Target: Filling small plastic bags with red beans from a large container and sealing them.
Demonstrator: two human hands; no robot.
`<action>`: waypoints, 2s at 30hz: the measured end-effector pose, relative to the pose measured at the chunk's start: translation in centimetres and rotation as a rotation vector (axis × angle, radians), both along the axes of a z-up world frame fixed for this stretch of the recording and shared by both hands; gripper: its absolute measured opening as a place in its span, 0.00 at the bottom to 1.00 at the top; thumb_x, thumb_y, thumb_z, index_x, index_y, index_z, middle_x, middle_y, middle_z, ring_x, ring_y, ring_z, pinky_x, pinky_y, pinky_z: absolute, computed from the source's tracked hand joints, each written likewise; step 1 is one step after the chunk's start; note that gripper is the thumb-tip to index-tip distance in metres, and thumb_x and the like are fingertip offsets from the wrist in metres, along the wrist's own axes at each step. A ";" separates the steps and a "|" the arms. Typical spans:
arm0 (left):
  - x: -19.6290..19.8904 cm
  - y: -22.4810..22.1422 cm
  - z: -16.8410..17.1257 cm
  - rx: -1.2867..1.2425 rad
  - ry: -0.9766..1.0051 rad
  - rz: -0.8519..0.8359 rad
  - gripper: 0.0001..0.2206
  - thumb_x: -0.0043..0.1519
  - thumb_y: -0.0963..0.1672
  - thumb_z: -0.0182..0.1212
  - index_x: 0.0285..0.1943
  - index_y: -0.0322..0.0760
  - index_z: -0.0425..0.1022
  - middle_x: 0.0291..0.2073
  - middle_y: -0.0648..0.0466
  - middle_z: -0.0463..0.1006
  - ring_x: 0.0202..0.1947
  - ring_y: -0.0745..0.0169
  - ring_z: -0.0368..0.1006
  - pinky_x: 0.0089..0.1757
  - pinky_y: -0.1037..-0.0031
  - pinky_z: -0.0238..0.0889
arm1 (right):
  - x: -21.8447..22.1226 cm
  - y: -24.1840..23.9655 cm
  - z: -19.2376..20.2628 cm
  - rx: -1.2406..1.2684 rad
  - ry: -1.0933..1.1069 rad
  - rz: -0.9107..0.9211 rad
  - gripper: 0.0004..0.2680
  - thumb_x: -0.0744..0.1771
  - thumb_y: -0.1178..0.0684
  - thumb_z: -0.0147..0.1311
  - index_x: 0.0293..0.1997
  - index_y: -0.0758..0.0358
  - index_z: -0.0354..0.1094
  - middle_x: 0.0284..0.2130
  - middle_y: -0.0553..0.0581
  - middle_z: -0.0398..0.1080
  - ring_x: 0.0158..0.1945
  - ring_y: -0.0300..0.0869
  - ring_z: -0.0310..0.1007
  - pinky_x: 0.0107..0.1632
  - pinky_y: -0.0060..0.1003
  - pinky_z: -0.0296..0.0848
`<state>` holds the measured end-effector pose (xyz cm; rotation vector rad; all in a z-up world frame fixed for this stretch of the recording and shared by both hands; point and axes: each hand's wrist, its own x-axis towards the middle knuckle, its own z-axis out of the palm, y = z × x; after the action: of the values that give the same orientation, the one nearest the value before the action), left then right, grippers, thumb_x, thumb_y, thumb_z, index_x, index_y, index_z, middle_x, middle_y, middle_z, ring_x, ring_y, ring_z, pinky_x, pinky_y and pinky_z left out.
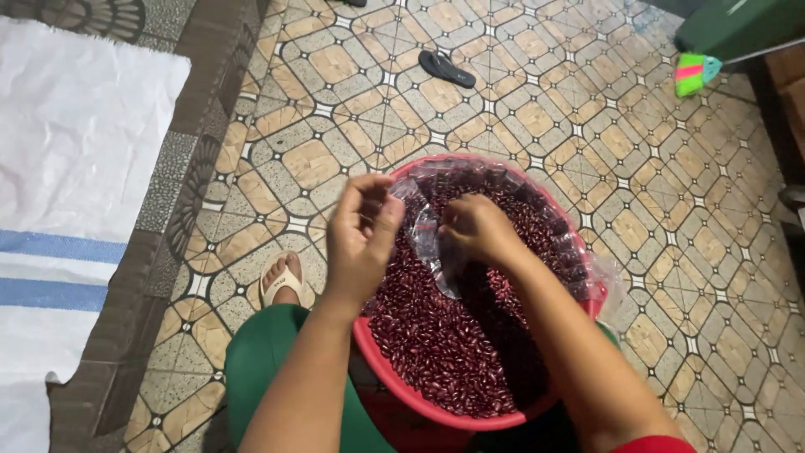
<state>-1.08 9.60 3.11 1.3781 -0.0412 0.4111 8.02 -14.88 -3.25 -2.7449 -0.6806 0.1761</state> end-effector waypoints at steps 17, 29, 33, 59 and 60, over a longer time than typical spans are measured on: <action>-0.8 -8.9 -1.0 0.396 0.087 -0.371 0.06 0.62 0.45 0.62 0.34 0.40 0.79 0.27 0.48 0.82 0.34 0.45 0.79 0.37 0.66 0.70 | -8.9 -6.4 2.5 1.246 0.463 -0.467 0.06 0.67 0.58 0.59 0.34 0.71 0.70 0.22 0.59 0.68 0.23 0.42 0.71 0.25 0.30 0.67; 0.7 -9.3 -1.0 0.171 0.214 -0.773 0.18 0.56 0.43 0.67 0.55 0.33 0.74 0.38 0.47 0.81 0.37 0.60 0.74 0.40 0.73 0.69 | -8.2 -8.8 4.1 1.235 0.711 -0.211 0.05 0.70 0.56 0.53 0.36 0.65 0.69 0.27 0.51 0.68 0.32 0.36 0.64 0.37 0.30 0.67; 0.6 -9.6 -1.1 0.165 0.139 -0.793 0.23 0.55 0.46 0.69 0.60 0.34 0.75 0.49 0.47 0.82 0.45 0.57 0.79 0.50 0.66 0.72 | -8.6 -8.0 3.0 1.274 0.844 -0.139 0.06 0.69 0.56 0.54 0.44 0.68 0.73 0.34 0.53 0.74 0.37 0.35 0.68 0.44 0.29 0.67; 0.5 -10.6 -2.3 -0.113 0.250 -0.723 0.21 0.53 0.44 0.75 0.55 0.32 0.79 0.29 0.53 0.73 0.34 0.73 0.66 0.37 0.85 0.65 | -8.5 -6.2 0.4 1.492 0.854 -0.137 0.09 0.70 0.53 0.50 0.44 0.72 0.68 0.25 0.63 0.71 0.32 0.45 0.73 0.35 0.38 0.76; 0.5 -10.5 -2.3 -0.088 0.210 -0.725 0.22 0.53 0.45 0.75 0.55 0.32 0.79 0.30 0.51 0.73 0.35 0.71 0.66 0.37 0.83 0.66 | -8.6 -6.3 0.2 1.493 0.852 -0.138 0.09 0.70 0.53 0.49 0.46 0.72 0.68 0.25 0.63 0.72 0.33 0.46 0.74 0.35 0.37 0.76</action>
<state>-0.55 -0.90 0.77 1.2178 -0.3349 -0.3335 -0.60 -21.14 -3.04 -1.0922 -0.1687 0.4973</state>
